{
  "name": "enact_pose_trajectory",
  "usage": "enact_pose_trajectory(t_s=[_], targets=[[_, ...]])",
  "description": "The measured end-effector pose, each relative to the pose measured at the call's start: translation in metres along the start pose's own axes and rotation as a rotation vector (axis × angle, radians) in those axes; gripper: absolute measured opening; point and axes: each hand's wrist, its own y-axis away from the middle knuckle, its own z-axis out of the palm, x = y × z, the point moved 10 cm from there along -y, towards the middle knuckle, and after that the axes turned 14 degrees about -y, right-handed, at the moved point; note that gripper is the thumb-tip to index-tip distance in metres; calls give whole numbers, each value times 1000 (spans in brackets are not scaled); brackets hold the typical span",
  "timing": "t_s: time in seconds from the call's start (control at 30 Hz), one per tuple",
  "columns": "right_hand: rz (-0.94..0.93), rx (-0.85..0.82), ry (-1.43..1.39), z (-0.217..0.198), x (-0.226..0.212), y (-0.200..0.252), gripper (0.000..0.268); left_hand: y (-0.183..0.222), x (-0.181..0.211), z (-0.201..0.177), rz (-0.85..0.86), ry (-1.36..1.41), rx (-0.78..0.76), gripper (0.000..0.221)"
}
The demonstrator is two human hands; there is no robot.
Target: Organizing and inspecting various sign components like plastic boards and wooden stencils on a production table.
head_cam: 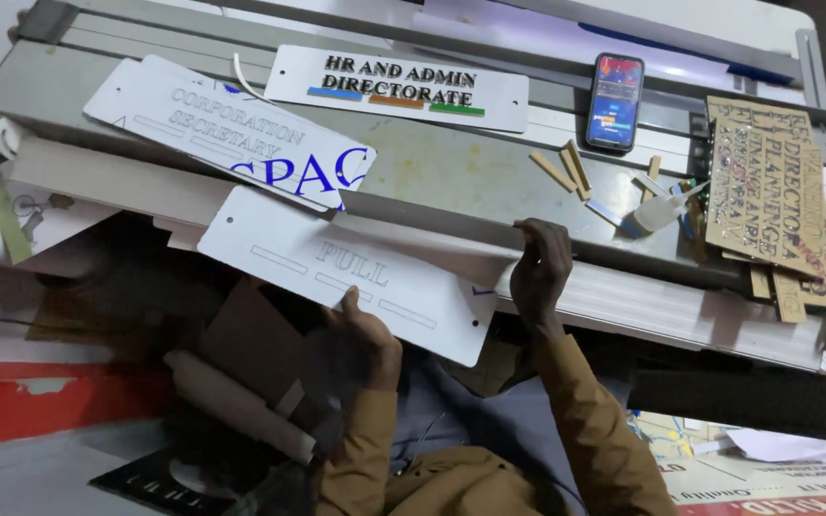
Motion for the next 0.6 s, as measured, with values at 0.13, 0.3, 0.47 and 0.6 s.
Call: enact_pose_trajectory(t_s=[0.13,0.3,0.47,0.6], targets=[[-22,11,-17,-7,-3,-8,24,-12,0,-1,-48,85,5,78],[-89,-35,55,-6,-12,-6,31,-31,3,2,18,107,30,80],[-54,-37,11,13,0,3,30,-43,41,14,71,68,-20,81],[-45,-3,6,14,9,3,29,-49,79,14,151,25,-105,89]])
